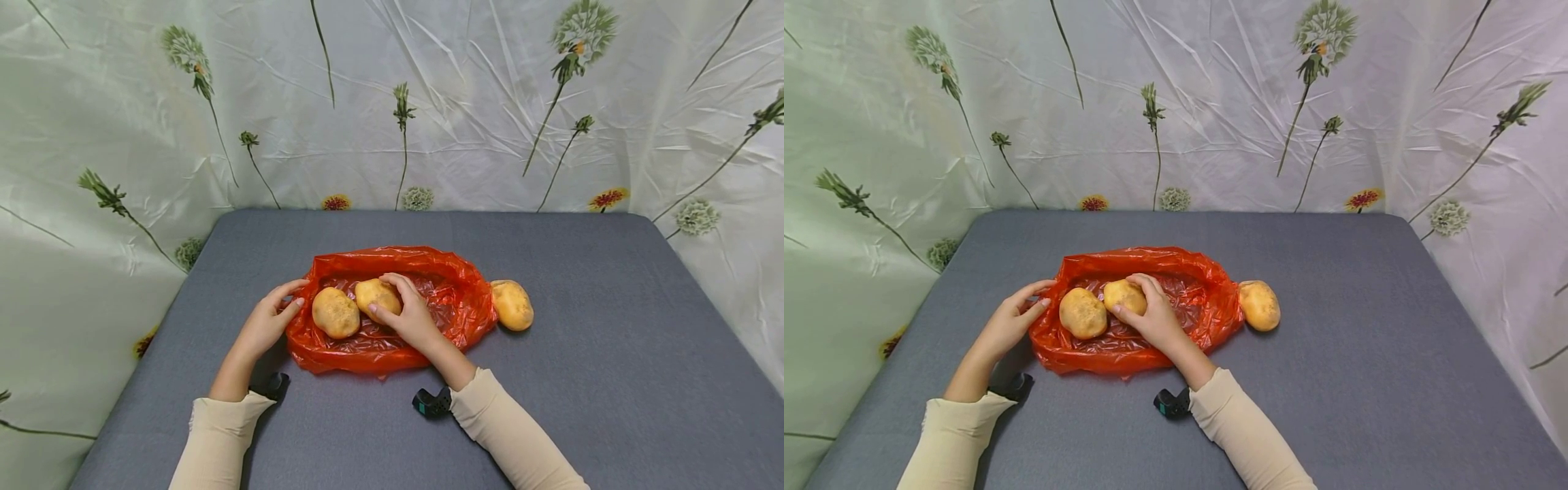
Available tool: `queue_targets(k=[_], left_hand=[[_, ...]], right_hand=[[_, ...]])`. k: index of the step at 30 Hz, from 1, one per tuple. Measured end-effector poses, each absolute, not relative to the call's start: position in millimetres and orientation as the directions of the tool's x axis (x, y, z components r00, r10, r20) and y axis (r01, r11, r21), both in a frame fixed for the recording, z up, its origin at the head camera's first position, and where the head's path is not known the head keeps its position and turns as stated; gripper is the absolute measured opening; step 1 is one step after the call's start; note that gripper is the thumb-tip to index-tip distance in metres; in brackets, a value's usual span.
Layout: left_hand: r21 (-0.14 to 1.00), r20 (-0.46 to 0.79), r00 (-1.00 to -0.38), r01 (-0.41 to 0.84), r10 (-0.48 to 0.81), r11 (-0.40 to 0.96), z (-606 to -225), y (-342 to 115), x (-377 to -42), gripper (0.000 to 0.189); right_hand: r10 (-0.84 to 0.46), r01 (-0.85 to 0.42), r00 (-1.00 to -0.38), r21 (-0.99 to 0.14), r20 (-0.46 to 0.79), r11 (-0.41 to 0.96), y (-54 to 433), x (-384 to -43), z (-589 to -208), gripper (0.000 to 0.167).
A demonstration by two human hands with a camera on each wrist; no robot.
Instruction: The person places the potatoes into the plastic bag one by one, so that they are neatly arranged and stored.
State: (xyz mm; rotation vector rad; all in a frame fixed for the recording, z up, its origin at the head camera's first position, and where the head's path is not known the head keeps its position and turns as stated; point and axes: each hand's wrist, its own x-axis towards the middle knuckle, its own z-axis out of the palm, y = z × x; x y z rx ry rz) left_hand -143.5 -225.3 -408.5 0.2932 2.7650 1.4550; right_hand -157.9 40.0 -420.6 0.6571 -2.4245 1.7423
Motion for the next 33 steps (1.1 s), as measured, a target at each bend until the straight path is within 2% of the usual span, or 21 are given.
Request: queue_targets(k=[6,33], left_hand=[[0.815,0.082,-0.982,0.163,0.169,0.556,-408.4,-225.3,-143.7,0.037],[0.797,0.100,-0.980,0.181,0.170,0.577,-410.4,-226.3,-144.1,0.037]], right_hand=[[-0.301,-0.411,-0.892,-0.884,0.339,0.222,40.1,-141.8,-389.2,0.046],[-0.200,-0.556,-0.830,-0.805,0.521,0.206,66.3,-131.7,-368.2,0.041]])
